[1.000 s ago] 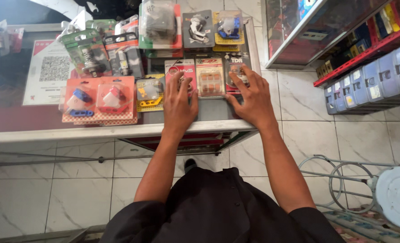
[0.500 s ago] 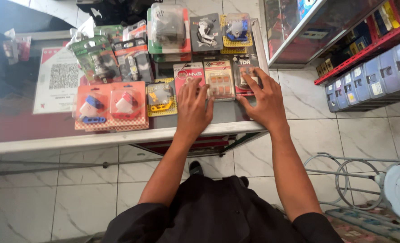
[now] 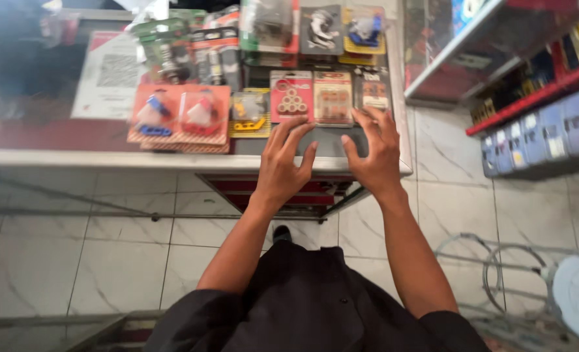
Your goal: The person holds, sorts, and organizes several retail packages containing motorcycle parts and accessories on a glass display counter and near wall storage racks.
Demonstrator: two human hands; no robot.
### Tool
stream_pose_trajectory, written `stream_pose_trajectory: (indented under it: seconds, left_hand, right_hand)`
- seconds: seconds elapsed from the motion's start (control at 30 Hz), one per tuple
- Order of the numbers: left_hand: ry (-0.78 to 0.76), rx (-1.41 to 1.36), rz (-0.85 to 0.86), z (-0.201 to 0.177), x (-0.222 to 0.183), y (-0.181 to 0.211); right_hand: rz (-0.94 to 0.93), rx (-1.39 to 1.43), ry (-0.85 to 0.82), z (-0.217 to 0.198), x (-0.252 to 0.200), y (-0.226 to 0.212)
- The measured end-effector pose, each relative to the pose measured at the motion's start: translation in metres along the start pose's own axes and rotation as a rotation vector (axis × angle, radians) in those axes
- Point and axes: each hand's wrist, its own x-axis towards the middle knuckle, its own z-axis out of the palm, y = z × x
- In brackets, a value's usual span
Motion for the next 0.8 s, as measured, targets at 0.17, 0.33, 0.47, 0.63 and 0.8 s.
stream_pose_trajectory:
  seconds: [0.17, 0.33, 0.47, 0.63, 0.8]
  left_hand:
    - [0.208, 0.087, -0.047, -0.03, -0.027, 0.004]
    - [0.393, 0.101, -0.287, -0.056, -0.065, -0.008]
    - [0.496, 0.35, -0.32, -0.09, -0.075, -0.036]
    - [0.528, 0.545, -0.219, -0.138, -0.06, -0.084]
    - [0.418, 0.31, -0.248, -0.177, -0.04, -0.116]
  right_hand:
    - [-0.123, 0.126, 0.002, 0.007, -0.016, -0.027]
    - [-0.129, 0.259, -0.075, 0.019, -0.036, -0.053]
    - [-0.143, 0.251, -0.114, 0.029, -0.04, -0.073]
    - [-0.148, 0.243, -0.053, 0.049, -0.032, -0.108]
    - [-0.062, 0.365, 0.048, 0.088, -0.023, -0.168]
